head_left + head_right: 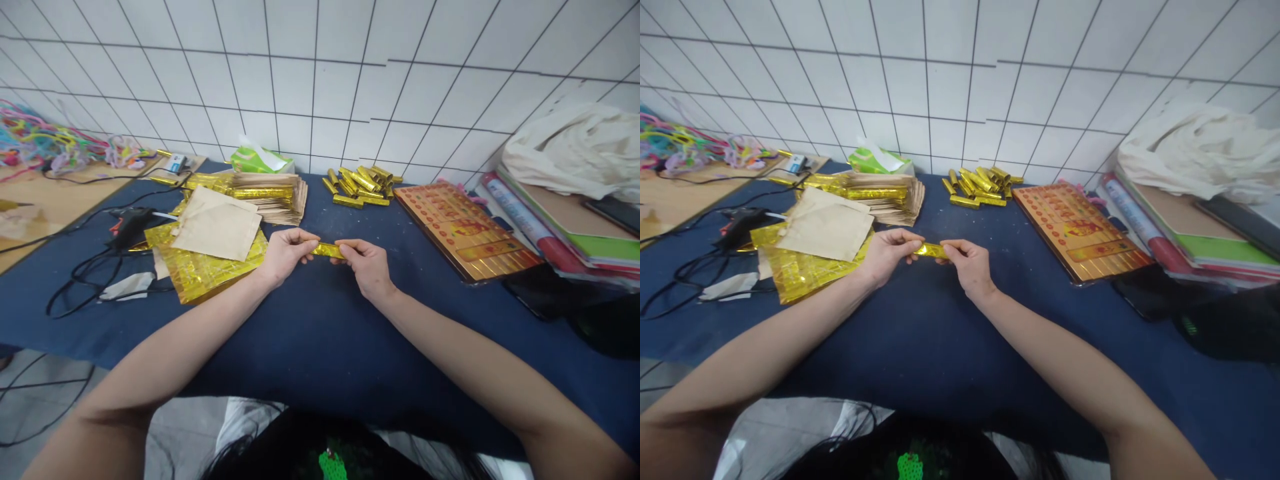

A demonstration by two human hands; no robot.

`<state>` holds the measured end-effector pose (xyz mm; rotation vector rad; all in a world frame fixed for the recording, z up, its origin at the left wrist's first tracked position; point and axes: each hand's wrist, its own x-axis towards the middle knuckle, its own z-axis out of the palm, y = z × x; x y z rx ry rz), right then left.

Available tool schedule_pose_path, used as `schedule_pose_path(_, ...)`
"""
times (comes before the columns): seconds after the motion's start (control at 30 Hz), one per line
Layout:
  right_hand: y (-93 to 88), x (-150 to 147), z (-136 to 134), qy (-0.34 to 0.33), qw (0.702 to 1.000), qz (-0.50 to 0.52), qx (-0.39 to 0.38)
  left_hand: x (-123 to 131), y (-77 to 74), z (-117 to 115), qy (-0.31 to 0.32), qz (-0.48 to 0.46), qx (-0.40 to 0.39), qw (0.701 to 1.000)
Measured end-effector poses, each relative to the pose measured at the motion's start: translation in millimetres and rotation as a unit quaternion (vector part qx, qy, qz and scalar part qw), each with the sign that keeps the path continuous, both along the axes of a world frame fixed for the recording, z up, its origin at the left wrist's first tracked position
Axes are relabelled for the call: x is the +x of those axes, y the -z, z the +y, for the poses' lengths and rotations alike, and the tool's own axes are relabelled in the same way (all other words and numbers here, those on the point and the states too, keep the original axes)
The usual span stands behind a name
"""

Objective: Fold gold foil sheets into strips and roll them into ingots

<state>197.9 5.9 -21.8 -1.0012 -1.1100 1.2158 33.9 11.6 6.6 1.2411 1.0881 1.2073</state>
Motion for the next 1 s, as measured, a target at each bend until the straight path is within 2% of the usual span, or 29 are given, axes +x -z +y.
schedule_pose_path(0.13, -1.7, 2.3, 3.3, 0.020, 0.998, 0.054, -0.018, -6.5, 2.0, 6.5, -0.004, 0.003, 0.030, 1.000)
schedule_pose_path(0.23, -5.6, 2.3, 2.3, -0.024, 0.995, 0.081, -0.055, -9.6, 5.7, 9.5, 0.007, 0.021, 0.058, 0.998)
schedule_pose_path(0.33, -6.5, 1.2, 0.8, -0.070, 0.993, 0.057, -0.075, -10.1, 8.1, 10.0, 0.031, 0.030, 0.073, 0.996)
schedule_pose_path(0.6, 0.6, 0.3, 2.8, -0.033, 0.998, 0.043, -0.030, -8.6, 5.0, 8.6, 0.030, -0.006, 0.016, 0.999)
schedule_pose_path(0.87, -0.1, 0.9, 1.7, -0.043, 0.998, 0.036, -0.033, -6.3, 4.5, 7.0, 0.032, -0.026, 0.004, 0.999)
schedule_pose_path(1.0, -0.5, 1.1, 1.7, -0.063, 0.996, 0.054, -0.043, -7.9, 3.2, 6.4, 0.051, -0.016, 0.023, 0.998)
